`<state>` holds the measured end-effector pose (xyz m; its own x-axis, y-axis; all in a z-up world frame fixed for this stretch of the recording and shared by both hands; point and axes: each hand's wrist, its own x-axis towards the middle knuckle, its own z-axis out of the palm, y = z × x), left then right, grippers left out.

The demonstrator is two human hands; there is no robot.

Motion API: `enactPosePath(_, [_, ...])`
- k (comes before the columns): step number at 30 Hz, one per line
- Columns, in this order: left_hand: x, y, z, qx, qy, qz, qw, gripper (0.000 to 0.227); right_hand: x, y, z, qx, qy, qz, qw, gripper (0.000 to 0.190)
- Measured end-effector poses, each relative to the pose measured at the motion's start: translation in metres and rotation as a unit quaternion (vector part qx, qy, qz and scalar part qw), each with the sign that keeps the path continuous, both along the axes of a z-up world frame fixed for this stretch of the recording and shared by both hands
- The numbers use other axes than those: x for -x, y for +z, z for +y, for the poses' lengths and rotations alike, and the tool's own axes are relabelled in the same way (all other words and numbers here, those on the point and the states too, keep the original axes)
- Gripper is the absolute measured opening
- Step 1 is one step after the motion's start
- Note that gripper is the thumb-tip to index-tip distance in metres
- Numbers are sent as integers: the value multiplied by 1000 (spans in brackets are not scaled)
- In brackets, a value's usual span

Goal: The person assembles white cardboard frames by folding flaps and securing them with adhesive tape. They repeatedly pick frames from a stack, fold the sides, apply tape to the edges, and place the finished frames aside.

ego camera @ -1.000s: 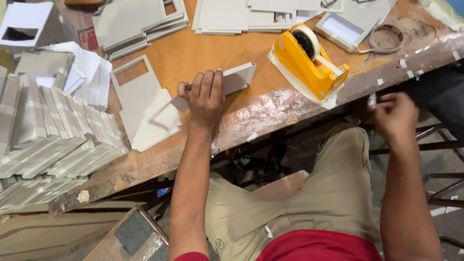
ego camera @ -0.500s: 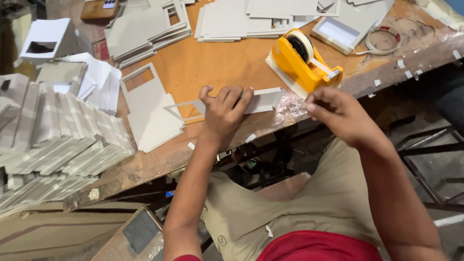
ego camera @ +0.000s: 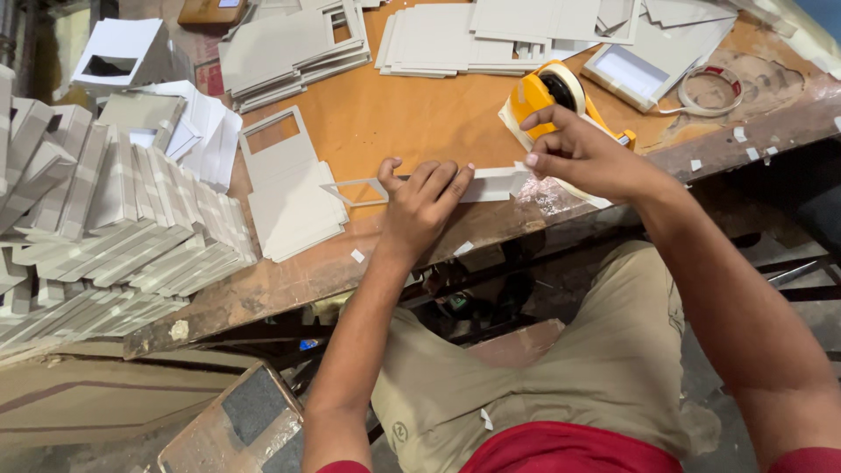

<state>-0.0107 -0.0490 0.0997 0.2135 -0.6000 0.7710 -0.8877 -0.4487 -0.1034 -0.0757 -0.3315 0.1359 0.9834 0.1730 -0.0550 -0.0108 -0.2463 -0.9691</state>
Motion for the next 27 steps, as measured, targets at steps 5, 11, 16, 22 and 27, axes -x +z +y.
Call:
enactPosePath(5, [2, 0, 2, -7, 6, -9, 1000, 28, -3, 3, 5, 12, -4, 5, 1000, 42])
enactPosePath(11, [2, 0, 3, -16, 10, -19, 1000, 28, -3, 6, 10, 23, -30, 11, 999, 39])
enactPosePath(16, [1, -2, 3, -12, 12, -20, 1000, 27, -2, 12, 18, 34, -46, 32, 998, 39])
enactPosePath(22, [1, -2, 2, -10, 9, -19, 1000, 26, -3, 31, 31, 116, -75, 76, 988, 43])
enactPosePath(27, [5, 16, 2, 10, 53, -9, 999, 31, 3, 49, 33, 353, -211, 109, 905, 61])
